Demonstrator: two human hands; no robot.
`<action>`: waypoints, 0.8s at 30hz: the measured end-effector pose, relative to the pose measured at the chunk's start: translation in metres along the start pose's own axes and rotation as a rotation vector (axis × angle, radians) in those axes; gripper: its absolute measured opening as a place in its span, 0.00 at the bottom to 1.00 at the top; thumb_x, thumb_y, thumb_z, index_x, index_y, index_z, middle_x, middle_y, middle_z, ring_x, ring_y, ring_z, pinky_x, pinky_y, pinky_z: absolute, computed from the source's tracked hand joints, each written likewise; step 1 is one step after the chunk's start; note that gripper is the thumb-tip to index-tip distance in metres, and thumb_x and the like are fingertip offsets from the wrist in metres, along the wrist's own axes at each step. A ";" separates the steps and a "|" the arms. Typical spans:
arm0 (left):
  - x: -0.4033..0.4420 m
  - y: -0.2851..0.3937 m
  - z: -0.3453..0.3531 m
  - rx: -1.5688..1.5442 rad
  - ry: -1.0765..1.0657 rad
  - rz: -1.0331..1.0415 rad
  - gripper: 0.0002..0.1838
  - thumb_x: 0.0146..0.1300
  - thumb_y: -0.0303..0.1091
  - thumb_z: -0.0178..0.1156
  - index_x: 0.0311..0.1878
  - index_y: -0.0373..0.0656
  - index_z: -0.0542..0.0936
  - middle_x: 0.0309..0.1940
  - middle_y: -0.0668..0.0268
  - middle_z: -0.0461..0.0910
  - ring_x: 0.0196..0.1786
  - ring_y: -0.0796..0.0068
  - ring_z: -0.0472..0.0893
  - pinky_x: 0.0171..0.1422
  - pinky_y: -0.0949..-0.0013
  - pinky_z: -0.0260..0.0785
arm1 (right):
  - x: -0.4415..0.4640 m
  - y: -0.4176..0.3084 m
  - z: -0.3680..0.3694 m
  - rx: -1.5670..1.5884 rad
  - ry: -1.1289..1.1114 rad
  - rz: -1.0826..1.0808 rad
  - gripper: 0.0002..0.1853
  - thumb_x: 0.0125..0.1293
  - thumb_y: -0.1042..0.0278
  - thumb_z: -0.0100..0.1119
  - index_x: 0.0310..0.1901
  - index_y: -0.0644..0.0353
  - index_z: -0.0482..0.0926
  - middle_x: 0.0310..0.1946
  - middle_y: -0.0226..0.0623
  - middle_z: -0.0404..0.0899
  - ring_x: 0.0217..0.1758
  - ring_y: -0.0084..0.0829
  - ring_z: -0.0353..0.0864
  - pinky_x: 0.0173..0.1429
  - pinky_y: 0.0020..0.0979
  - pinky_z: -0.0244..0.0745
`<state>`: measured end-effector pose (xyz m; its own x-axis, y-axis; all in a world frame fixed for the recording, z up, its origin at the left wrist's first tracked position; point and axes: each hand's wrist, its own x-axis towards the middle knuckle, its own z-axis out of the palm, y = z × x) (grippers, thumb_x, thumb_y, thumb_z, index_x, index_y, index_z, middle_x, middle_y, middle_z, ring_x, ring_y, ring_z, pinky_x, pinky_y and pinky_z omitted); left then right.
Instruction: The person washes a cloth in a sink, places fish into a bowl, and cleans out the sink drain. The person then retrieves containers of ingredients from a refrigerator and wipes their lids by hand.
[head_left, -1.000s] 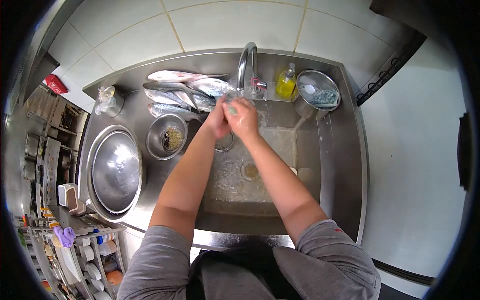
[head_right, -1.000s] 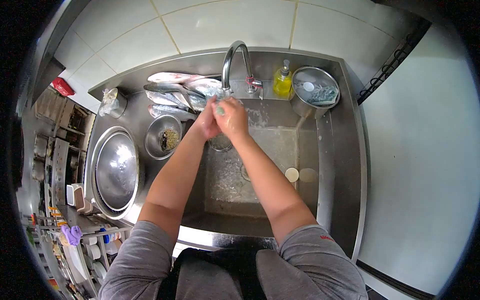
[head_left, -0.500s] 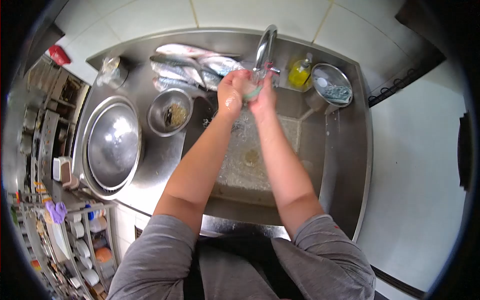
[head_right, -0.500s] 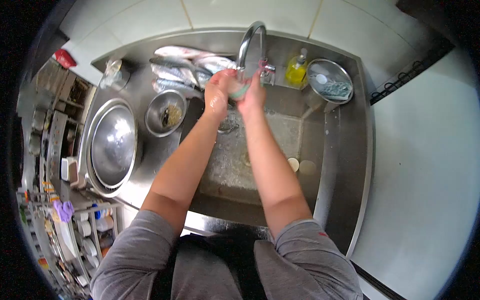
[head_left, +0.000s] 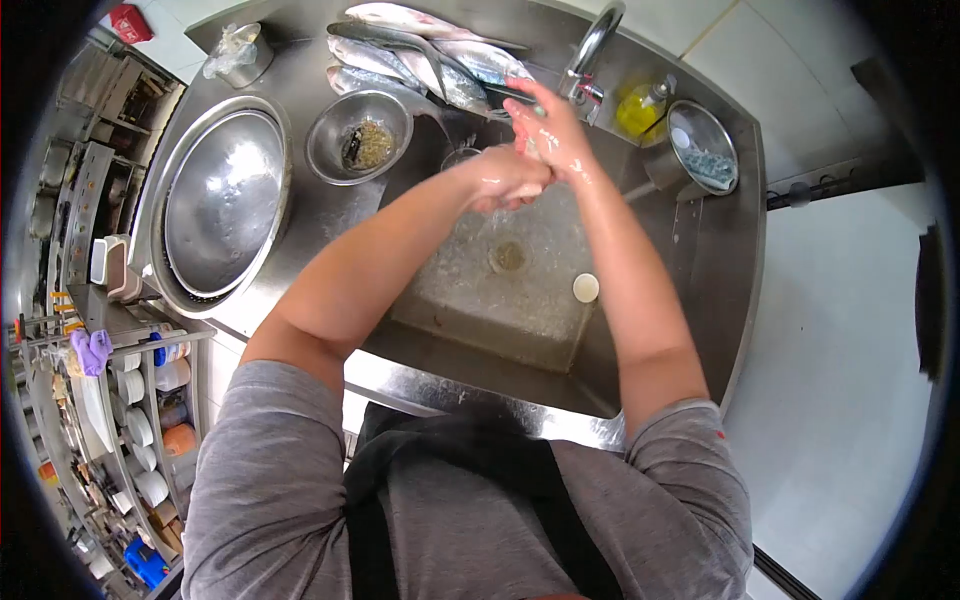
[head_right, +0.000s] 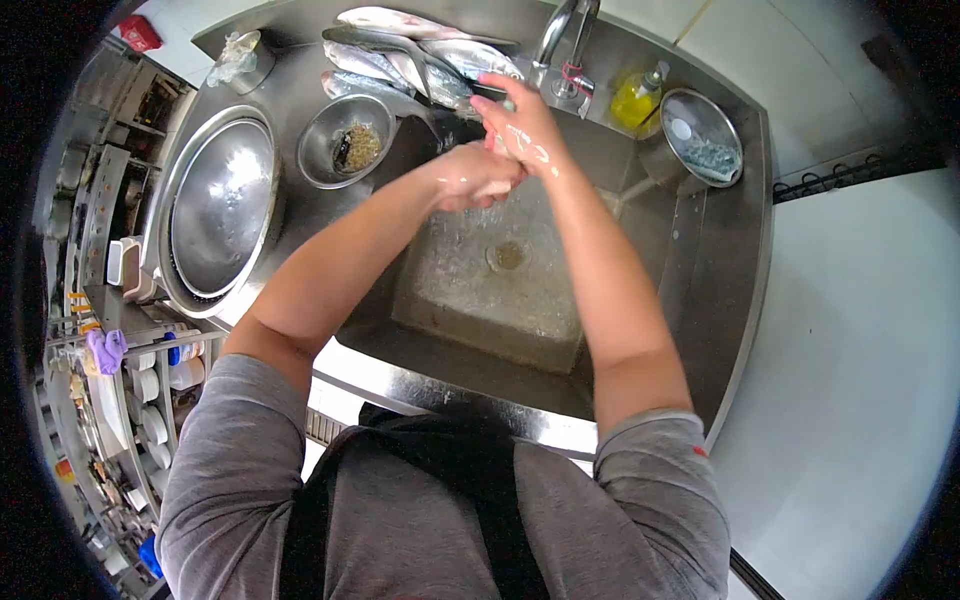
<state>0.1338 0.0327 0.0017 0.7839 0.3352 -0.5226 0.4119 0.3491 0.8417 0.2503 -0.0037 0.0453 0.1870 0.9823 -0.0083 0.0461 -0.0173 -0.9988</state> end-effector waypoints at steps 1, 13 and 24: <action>-0.008 0.000 0.006 -0.009 0.053 0.055 0.12 0.52 0.39 0.63 0.35 0.43 0.77 0.24 0.66 0.77 0.25 0.75 0.75 0.26 0.67 0.68 | 0.002 0.012 0.008 0.114 0.084 0.083 0.18 0.62 0.65 0.61 0.52 0.58 0.74 0.17 0.29 0.70 0.16 0.20 0.68 0.20 0.25 0.64; -0.068 -0.101 0.023 0.055 0.035 -0.086 0.18 0.55 0.39 0.62 0.45 0.41 0.74 0.35 0.58 0.79 0.37 0.67 0.80 0.39 0.64 0.73 | -0.081 0.086 0.061 0.374 0.091 0.450 0.11 0.67 0.61 0.53 0.44 0.60 0.73 0.27 0.33 0.77 0.30 0.28 0.76 0.39 0.33 0.74; -0.149 -0.081 0.053 0.088 -0.124 -0.223 0.09 0.53 0.38 0.64 0.33 0.46 0.77 0.27 0.71 0.75 0.30 0.83 0.76 0.35 0.75 0.71 | -0.155 0.033 0.087 0.221 -0.016 0.310 0.14 0.70 0.61 0.50 0.39 0.66 0.75 0.18 0.27 0.68 0.20 0.19 0.68 0.26 0.23 0.65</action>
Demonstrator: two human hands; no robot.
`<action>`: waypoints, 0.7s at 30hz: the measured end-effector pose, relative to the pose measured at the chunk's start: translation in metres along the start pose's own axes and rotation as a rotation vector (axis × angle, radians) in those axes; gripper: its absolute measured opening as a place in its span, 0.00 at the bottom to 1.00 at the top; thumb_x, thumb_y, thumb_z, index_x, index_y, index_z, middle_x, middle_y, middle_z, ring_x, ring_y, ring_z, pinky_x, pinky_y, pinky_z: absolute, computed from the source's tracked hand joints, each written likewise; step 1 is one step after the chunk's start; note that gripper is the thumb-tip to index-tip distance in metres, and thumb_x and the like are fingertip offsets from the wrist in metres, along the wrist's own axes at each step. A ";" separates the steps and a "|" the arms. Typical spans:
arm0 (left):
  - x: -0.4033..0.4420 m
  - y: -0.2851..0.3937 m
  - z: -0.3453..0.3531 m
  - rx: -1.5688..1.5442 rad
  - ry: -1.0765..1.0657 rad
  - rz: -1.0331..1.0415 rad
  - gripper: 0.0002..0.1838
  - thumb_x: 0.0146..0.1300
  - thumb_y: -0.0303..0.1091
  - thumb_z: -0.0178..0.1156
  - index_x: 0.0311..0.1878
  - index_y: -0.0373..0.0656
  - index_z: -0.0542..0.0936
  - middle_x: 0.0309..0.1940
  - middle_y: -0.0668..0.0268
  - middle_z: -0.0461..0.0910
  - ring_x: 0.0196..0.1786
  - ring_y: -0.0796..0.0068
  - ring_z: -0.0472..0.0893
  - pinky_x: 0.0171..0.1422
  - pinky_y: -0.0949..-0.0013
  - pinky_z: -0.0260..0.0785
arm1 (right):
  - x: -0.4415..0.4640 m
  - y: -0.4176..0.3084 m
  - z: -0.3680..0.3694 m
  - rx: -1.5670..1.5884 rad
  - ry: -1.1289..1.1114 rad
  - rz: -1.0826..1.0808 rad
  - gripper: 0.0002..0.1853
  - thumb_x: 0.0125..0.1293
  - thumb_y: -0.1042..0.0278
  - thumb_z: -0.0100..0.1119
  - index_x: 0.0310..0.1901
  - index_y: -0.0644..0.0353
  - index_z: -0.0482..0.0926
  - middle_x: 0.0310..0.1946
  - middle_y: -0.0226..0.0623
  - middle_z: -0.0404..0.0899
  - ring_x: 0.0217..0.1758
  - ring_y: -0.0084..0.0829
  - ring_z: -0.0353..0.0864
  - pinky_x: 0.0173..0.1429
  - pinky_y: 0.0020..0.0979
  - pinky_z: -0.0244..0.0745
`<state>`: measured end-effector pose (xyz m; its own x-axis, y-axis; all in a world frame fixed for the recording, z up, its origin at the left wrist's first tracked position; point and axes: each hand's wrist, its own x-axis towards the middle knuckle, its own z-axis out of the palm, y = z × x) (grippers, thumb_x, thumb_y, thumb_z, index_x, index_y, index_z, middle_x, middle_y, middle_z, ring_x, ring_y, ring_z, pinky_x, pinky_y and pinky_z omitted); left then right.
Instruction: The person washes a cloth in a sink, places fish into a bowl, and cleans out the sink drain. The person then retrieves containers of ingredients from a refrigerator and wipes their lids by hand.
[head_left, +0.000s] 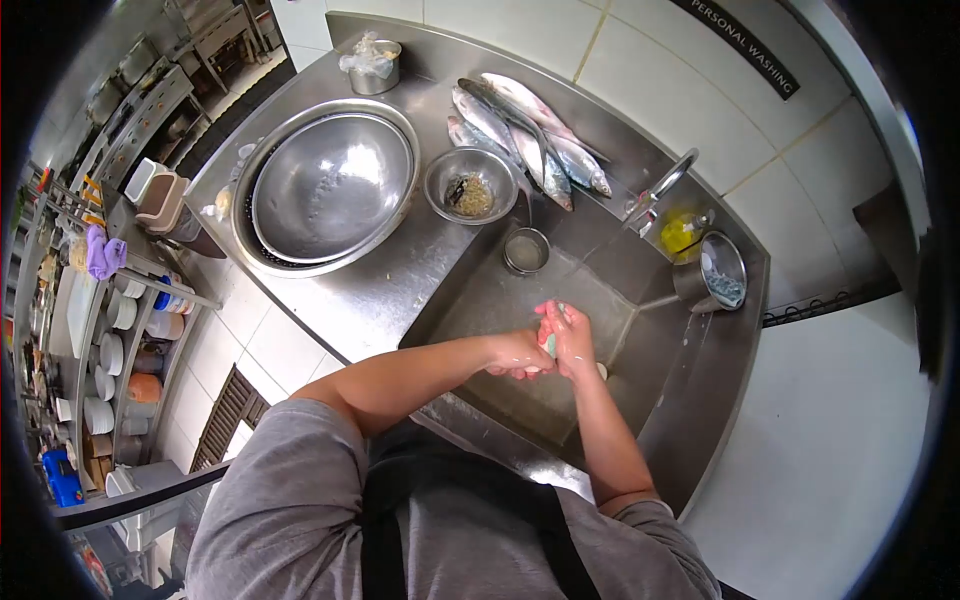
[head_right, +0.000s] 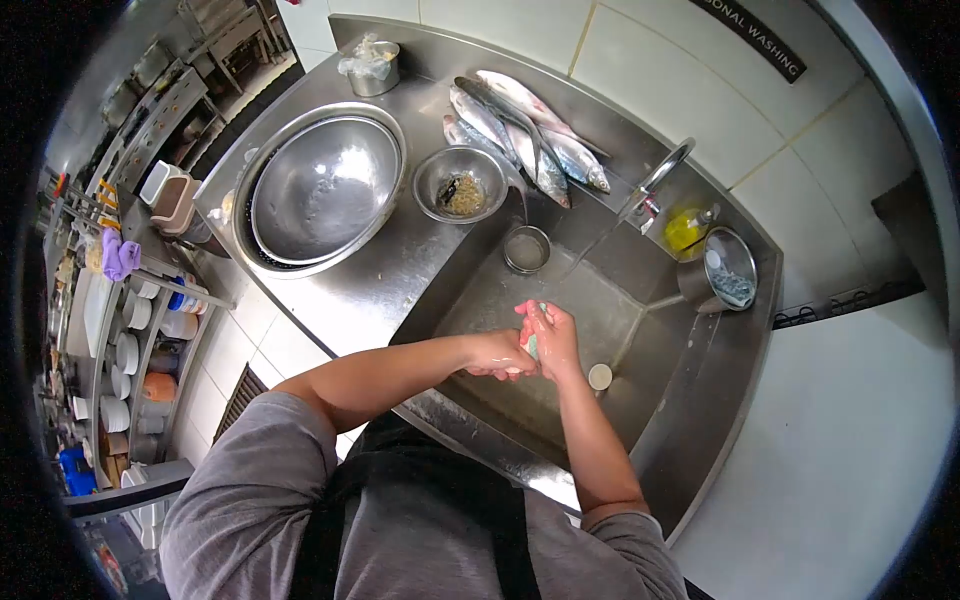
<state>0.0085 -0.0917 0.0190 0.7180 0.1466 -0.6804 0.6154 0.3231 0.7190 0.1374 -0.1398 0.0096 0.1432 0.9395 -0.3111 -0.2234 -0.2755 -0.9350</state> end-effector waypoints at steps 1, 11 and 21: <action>0.037 -0.024 0.002 0.026 0.063 0.093 0.13 0.51 0.41 0.63 0.31 0.40 0.78 0.28 0.61 0.78 0.33 0.69 0.80 0.41 0.68 0.74 | 0.003 0.005 0.005 -0.023 0.087 -0.016 0.15 0.69 0.58 0.51 0.31 0.63 0.73 0.16 0.25 0.65 0.17 0.18 0.63 0.22 0.22 0.59; 0.092 -0.066 0.006 0.556 0.664 0.309 0.23 0.58 0.41 0.54 0.50 0.32 0.70 0.45 0.42 0.77 0.48 0.45 0.78 0.52 0.53 0.69 | 0.055 0.069 0.008 0.109 0.558 0.082 0.20 0.71 0.53 0.45 0.24 0.57 0.68 0.13 0.24 0.60 0.13 0.19 0.56 0.16 0.25 0.54; -0.047 -0.104 -0.003 0.191 0.940 0.227 0.26 0.47 0.41 0.66 0.49 0.41 0.71 0.44 0.47 0.78 0.47 0.49 0.78 0.51 0.53 0.70 | 0.133 0.048 -0.043 0.631 -0.097 0.215 0.21 0.65 0.41 0.47 0.37 0.53 0.72 0.25 0.31 0.74 0.27 0.30 0.75 0.34 0.35 0.74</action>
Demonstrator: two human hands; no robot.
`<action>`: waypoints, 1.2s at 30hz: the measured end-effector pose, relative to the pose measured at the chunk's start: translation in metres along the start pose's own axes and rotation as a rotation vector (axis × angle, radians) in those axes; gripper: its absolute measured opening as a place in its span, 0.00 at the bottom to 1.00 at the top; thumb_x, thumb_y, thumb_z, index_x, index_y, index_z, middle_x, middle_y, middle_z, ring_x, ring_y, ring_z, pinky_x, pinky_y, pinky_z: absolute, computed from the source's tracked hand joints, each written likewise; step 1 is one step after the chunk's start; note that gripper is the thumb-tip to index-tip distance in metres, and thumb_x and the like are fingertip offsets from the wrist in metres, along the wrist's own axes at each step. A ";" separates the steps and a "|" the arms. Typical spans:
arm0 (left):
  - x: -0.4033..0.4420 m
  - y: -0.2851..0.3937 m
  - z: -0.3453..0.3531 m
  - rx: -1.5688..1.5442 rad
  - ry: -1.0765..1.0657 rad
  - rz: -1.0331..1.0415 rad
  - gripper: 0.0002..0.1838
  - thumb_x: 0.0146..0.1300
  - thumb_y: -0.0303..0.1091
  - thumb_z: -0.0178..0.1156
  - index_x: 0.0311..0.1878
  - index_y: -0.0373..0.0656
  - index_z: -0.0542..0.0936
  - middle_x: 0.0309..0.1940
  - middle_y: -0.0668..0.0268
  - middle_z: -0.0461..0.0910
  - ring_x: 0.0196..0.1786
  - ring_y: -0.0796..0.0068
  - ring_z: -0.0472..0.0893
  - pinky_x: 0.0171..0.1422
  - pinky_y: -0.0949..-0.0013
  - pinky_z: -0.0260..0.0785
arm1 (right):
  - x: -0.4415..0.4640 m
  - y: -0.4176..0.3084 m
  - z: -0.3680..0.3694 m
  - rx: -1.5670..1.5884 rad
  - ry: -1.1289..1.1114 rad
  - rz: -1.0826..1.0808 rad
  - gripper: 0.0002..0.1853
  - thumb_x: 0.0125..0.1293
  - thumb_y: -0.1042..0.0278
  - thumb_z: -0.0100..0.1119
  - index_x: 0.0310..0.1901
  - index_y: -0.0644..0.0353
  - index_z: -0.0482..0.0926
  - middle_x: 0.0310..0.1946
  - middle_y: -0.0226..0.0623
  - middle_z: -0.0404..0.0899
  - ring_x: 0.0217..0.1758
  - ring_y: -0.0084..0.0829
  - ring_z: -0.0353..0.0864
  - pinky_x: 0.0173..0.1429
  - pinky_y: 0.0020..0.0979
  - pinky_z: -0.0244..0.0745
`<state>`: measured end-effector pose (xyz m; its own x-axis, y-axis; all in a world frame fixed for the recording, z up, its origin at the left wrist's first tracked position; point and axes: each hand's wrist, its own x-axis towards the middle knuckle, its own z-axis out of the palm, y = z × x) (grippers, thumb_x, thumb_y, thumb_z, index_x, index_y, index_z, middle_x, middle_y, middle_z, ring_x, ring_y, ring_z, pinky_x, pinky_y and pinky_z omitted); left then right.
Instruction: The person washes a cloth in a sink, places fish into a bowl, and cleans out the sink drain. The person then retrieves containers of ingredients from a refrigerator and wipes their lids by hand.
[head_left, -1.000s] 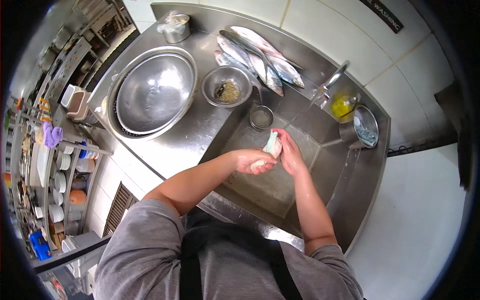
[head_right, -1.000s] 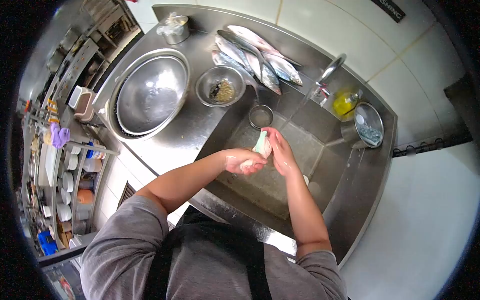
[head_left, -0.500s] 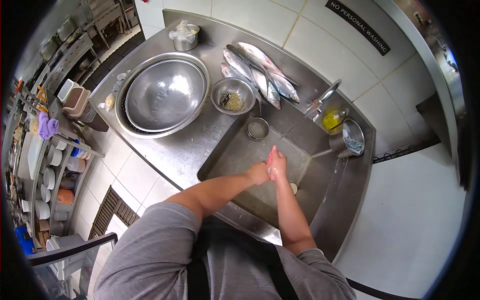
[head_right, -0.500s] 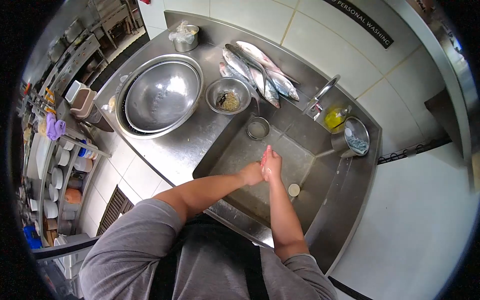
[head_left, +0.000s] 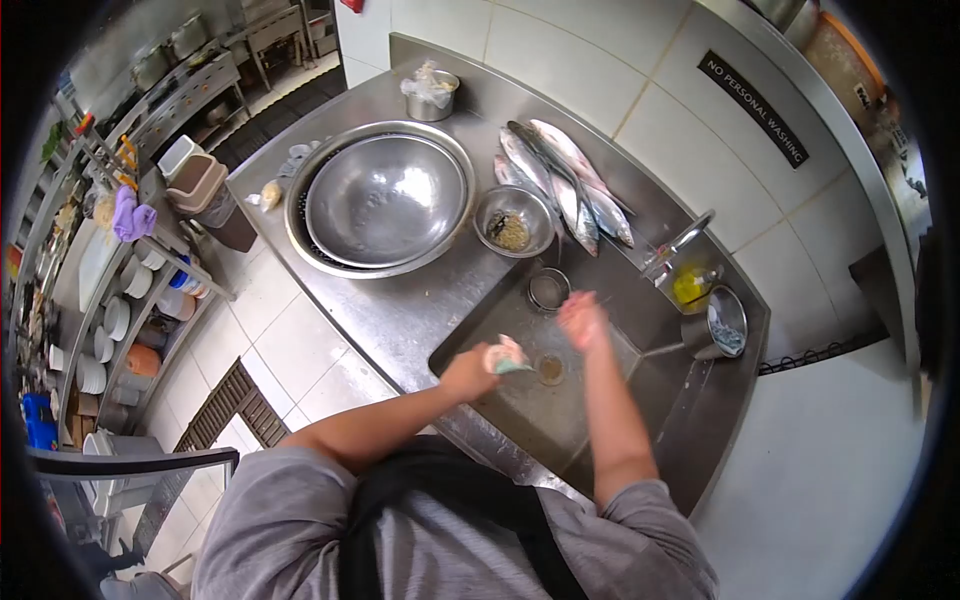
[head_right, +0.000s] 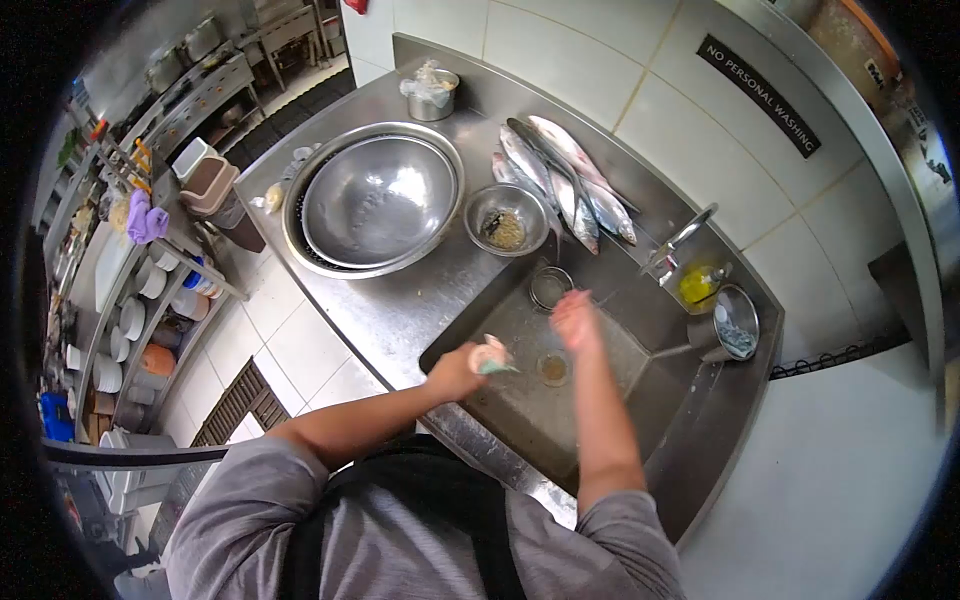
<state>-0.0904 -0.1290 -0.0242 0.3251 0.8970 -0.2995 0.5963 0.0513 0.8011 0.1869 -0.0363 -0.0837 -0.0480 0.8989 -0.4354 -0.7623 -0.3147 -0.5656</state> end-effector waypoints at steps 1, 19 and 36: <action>-0.009 -0.014 -0.015 -0.035 0.111 0.049 0.26 0.48 0.41 0.65 0.50 0.41 0.72 0.43 0.49 0.79 0.47 0.51 0.79 0.52 0.55 0.70 | 0.024 -0.033 -0.015 0.258 0.292 -0.117 0.14 0.68 0.50 0.49 0.35 0.52 0.72 0.24 0.31 0.74 0.26 0.28 0.75 0.32 0.33 0.76; -0.183 -0.184 -0.208 -0.675 1.027 -0.418 0.23 0.57 0.33 0.62 0.54 0.37 0.69 0.44 0.62 0.76 0.46 0.70 0.76 0.51 0.67 0.68 | 0.100 -0.191 -0.136 -0.904 0.762 -0.520 0.17 0.61 0.55 0.55 0.46 0.59 0.77 0.34 0.36 0.77 0.38 0.31 0.74 0.42 0.33 0.69; -0.028 -0.161 -0.341 -0.915 0.753 -0.038 0.19 0.65 0.37 0.55 0.55 0.44 0.63 0.39 0.63 0.74 0.39 0.70 0.77 0.39 0.65 0.75 | 0.010 -0.133 -0.026 -1.159 0.750 -0.652 0.11 0.62 0.65 0.55 0.43 0.62 0.75 0.35 0.36 0.78 0.38 0.32 0.76 0.45 0.32 0.70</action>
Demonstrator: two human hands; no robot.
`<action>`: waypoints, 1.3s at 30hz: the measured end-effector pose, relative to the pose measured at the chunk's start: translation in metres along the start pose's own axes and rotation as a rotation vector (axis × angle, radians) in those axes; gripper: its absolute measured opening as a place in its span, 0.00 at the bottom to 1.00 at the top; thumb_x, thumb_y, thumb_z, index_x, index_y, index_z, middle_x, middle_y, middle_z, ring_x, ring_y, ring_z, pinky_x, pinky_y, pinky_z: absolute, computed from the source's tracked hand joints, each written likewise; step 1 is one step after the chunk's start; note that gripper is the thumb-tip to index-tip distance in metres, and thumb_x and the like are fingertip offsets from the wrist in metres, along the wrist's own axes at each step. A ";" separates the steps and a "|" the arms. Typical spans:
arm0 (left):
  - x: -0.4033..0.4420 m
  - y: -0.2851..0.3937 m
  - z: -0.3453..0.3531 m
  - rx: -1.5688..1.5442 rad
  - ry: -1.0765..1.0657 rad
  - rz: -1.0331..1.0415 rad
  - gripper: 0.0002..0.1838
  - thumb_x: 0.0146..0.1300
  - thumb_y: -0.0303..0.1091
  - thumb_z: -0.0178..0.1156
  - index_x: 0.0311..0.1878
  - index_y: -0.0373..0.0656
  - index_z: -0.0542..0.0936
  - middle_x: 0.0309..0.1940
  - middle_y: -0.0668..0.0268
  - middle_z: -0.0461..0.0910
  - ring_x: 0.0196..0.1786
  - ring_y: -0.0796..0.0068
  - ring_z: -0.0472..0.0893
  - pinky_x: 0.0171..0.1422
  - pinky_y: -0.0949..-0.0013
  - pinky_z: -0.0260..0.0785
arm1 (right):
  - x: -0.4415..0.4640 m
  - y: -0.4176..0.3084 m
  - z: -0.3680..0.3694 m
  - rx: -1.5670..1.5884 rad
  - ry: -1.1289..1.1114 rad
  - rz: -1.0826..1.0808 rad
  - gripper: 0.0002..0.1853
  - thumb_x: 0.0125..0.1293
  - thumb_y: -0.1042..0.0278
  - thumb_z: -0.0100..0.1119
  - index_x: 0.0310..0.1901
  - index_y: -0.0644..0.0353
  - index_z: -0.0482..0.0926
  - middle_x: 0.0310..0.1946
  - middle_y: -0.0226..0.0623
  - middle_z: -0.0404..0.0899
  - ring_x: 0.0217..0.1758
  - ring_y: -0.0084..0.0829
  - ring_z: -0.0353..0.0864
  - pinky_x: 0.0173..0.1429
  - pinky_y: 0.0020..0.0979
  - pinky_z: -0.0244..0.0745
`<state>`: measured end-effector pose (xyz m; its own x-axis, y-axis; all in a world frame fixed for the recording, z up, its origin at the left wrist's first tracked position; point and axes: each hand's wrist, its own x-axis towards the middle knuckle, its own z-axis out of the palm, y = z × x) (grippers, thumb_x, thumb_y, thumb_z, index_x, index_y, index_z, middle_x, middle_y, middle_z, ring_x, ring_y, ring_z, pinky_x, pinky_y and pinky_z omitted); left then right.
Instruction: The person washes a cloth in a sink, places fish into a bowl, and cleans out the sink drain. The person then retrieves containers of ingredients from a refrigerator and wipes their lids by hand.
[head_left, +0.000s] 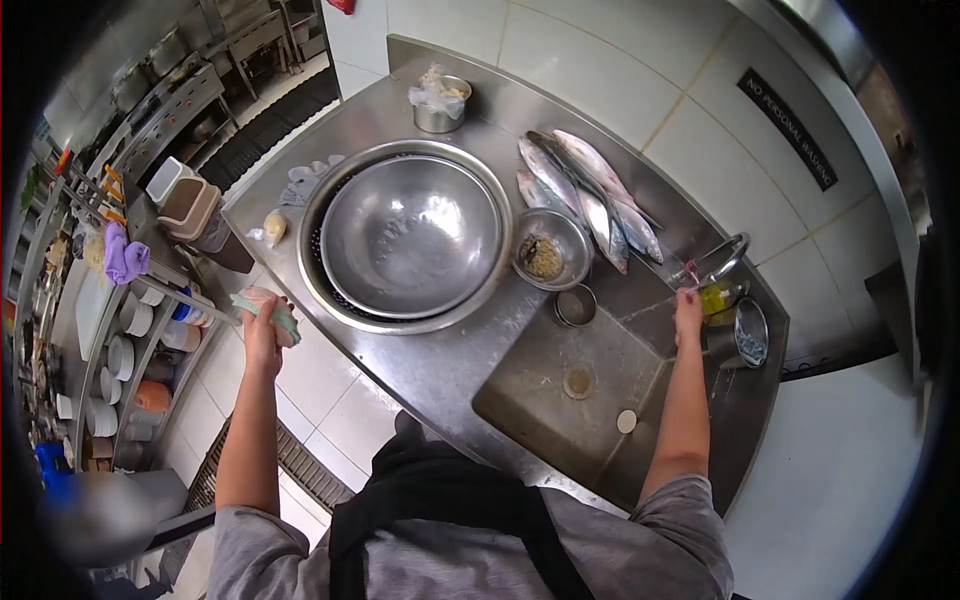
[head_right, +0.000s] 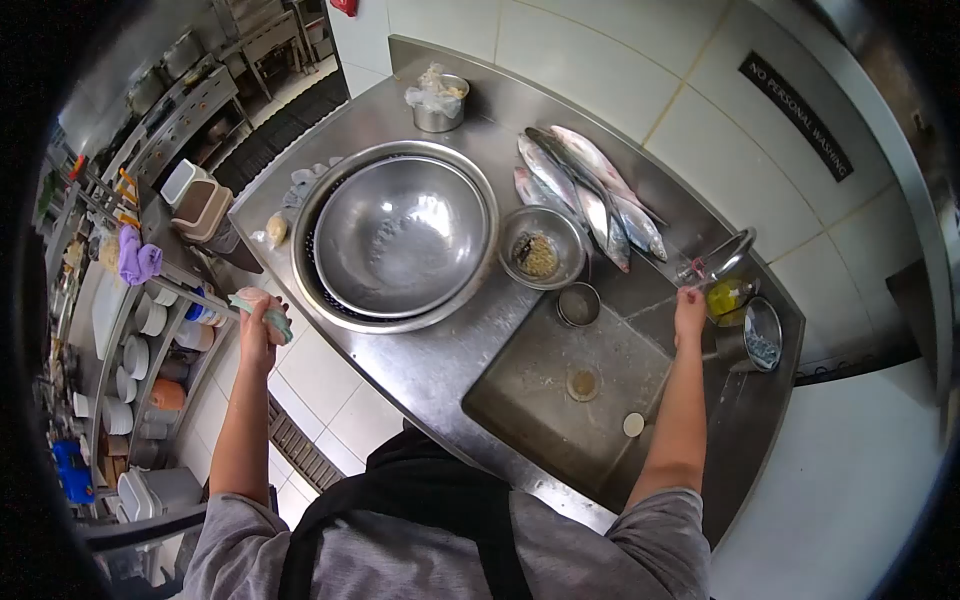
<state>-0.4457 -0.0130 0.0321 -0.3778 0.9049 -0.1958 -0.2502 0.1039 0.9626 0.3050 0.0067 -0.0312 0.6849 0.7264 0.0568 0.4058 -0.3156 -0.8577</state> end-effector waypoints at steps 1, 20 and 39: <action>0.013 -0.003 -0.005 -0.025 -0.052 -0.029 0.18 0.64 0.36 0.54 0.54 0.44 0.64 0.40 0.63 0.74 0.40 0.70 0.77 0.40 0.65 0.74 | -0.007 -0.002 0.000 0.105 -0.151 0.064 0.12 0.62 0.65 0.56 0.43 0.63 0.76 0.30 0.37 0.79 0.34 0.37 0.78 0.43 0.36 0.72; -0.033 0.005 -0.099 0.386 0.338 -0.131 0.44 0.57 0.24 0.60 0.72 0.50 0.44 0.47 0.58 0.72 0.36 0.70 0.77 0.43 0.71 0.73 | 0.123 -0.178 0.219 -0.796 -0.136 -0.514 0.28 0.54 0.66 0.63 0.55 0.67 0.68 0.53 0.54 0.71 0.57 0.49 0.71 0.60 0.40 0.68; 0.013 0.065 0.039 1.146 -0.045 0.589 0.06 0.57 0.33 0.61 0.38 0.44 0.82 0.47 0.57 0.72 0.44 0.56 0.77 0.47 0.62 0.69 | -0.011 -0.331 0.159 -0.616 -0.404 -1.016 0.17 0.54 0.69 0.62 0.46 0.63 0.74 0.41 0.49 0.73 0.46 0.48 0.73 0.50 0.40 0.69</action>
<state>-0.4324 0.0217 0.0991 -0.1335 0.9457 0.2963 0.8554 -0.0410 0.5163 0.0669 0.2008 0.1706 -0.2926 0.9090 0.2967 0.9304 0.3423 -0.1312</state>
